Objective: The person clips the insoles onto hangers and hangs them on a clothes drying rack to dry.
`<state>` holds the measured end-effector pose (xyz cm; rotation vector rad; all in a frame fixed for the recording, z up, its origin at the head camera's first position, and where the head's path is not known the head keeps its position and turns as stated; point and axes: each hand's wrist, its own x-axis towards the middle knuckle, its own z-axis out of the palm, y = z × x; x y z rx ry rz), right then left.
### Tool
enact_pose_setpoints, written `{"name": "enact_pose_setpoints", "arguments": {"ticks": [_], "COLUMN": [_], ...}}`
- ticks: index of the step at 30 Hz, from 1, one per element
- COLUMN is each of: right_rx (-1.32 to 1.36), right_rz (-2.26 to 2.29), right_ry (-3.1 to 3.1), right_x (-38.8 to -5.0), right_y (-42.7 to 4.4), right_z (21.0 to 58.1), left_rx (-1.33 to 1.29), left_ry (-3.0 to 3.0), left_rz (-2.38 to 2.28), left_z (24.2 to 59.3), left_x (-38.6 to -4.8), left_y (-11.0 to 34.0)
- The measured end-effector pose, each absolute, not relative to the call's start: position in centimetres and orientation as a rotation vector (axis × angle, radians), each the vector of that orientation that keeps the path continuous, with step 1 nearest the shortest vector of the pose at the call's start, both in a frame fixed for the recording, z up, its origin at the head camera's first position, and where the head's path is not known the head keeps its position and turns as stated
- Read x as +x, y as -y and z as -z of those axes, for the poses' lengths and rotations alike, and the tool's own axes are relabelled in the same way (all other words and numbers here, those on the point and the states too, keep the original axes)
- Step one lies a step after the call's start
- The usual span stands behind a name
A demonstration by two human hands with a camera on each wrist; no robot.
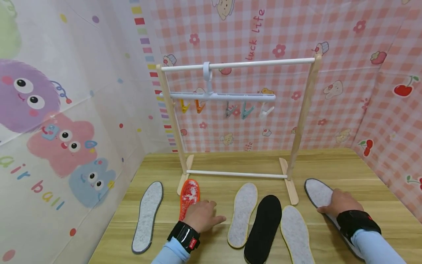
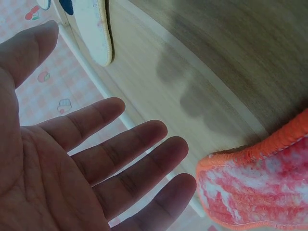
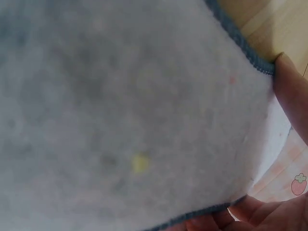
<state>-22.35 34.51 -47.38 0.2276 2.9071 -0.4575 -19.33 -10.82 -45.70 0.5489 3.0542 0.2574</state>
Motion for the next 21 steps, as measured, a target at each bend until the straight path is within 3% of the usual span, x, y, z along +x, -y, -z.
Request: {"name": "enact_pose_setpoints", "arguments": {"ticks": [21], "right_rx": [0.254], "right_rz": [0.448], "right_ry": [-2.906], "right_x": [-22.1], "right_y": [-34.2], "right_z": [46.3], "left_rx": [0.568], "left_ry": [-3.030], "left_rz": [-0.250], "left_z": [46.3], "left_x": [-19.4], "left_y": [10.6]}}
